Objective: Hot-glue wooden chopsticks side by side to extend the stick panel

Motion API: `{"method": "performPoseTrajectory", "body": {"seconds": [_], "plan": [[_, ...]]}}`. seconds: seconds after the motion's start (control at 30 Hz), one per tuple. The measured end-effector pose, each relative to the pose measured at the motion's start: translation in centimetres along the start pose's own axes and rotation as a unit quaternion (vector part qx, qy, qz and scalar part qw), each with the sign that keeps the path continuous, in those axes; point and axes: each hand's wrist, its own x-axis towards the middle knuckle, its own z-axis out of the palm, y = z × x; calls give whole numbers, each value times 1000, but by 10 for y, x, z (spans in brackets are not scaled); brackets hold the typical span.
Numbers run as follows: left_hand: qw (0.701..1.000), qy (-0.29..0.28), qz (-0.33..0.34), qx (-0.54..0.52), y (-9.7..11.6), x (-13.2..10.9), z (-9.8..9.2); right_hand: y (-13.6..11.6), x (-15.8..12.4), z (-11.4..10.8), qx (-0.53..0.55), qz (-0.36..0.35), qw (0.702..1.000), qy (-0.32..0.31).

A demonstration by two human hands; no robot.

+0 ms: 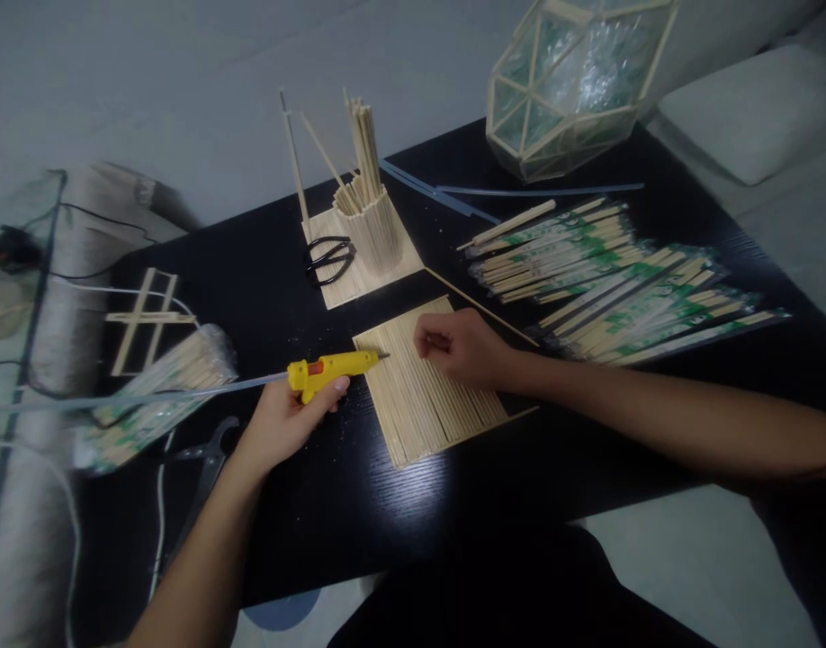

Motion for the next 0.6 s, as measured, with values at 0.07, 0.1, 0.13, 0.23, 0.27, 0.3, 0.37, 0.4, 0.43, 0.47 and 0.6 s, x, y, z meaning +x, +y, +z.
{"method": "performPoseTrajectory", "body": {"seconds": [0.07, 0.1, 0.13, 0.23, 0.27, 0.3, 0.37, 0.4, 0.43, 0.47, 0.6], "plan": [[1000, -13, -11, -17, 1, 0, -1, -1, 0, 0, -5, 0, 1000, 0], [999, -15, -15, -24, 1, 0, -1, -1, 0, 0, -7, -1, 1000, 1], [999, -14, -19, -29, -1, 1, 0, -1, 0, 0, -9, -4, 1000, 2], [999, 1, -28, -33, -6, 2, 1, 0, -1, 0, -6, -12, 1000, 5], [999, 7, -30, -31, -8, 2, 2, 0, -1, 0, -4, -12, 1000, 5], [999, 13, -29, -28, -9, 3, 3, 0, -1, 0, -4, -9, 1000, 3], [999, 21, -21, -20, -10, 3, 5, 1, -1, 0, -6, 1, 1000, -2], [1000, 24, -14, -13, -9, 3, 6, 1, 0, 0, -8, 6, 1000, -4], [1000, 26, -7, -4, -8, 3, 6, 1, 0, 0, -9, 10, 1000, -6], [1000, 28, -1, 6, -7, 3, 6, 2, 0, 0, -9, 11, 1000, -7], [998, 29, 11, 46, -2, 3, 6, 2, 0, 0, -6, 0, 1000, 1]]}}
